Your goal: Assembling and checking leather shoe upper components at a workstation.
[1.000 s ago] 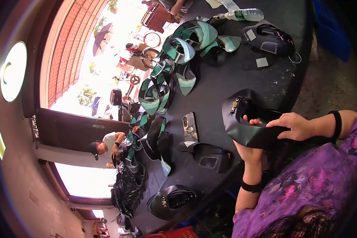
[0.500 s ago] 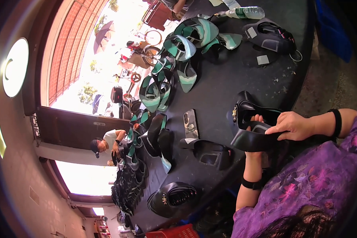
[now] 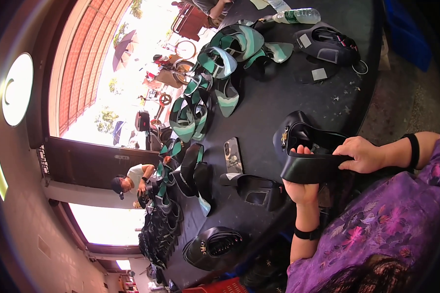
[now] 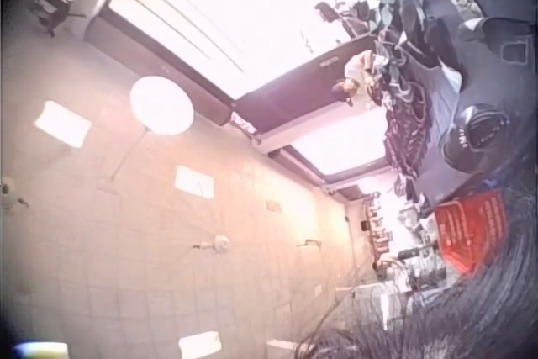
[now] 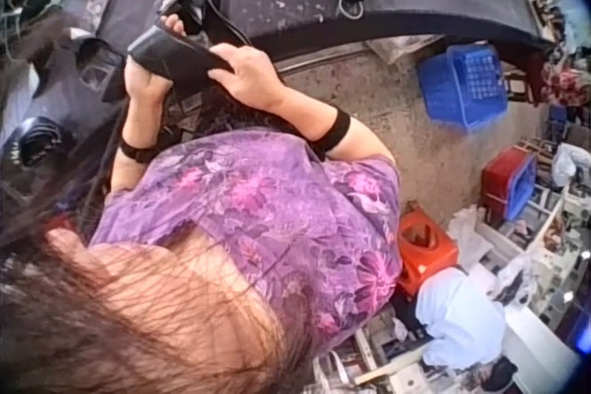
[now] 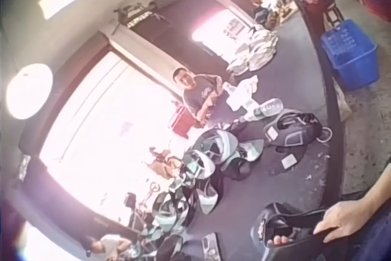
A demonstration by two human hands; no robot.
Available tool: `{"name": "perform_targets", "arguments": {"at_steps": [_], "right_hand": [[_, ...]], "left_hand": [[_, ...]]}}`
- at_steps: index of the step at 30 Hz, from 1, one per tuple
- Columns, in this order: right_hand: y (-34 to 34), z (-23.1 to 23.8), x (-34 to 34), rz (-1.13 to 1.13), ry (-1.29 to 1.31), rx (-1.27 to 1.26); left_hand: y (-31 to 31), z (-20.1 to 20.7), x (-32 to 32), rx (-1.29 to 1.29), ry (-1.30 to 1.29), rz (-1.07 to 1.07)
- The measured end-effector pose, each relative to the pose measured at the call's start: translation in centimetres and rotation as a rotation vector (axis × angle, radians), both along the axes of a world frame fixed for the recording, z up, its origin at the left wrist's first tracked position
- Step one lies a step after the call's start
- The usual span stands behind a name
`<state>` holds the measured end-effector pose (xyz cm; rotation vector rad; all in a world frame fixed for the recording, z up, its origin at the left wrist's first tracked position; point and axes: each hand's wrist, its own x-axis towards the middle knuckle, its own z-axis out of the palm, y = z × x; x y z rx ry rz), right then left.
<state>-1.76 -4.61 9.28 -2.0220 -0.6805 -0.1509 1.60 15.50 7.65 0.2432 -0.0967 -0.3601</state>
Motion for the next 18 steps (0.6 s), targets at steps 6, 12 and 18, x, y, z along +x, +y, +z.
{"name": "perform_targets", "arguments": {"at_steps": [6, 12, 18], "right_hand": [[-0.1, 0.0, -0.1, -0.041, 0.104, 0.033], [-0.8, 0.2, 0.4, 0.037, 0.114, 0.03], [-1.2, 1.2, 1.1, 0.16, 0.201, 0.018]], "left_hand": [[-0.7, 1.8, -0.9, 0.062, -0.026, 0.052], [-0.9, 0.8, -0.7, 0.387, 0.091, 0.167], [-1.0, 1.1, -0.5, 0.564, 0.113, 0.226]]}}
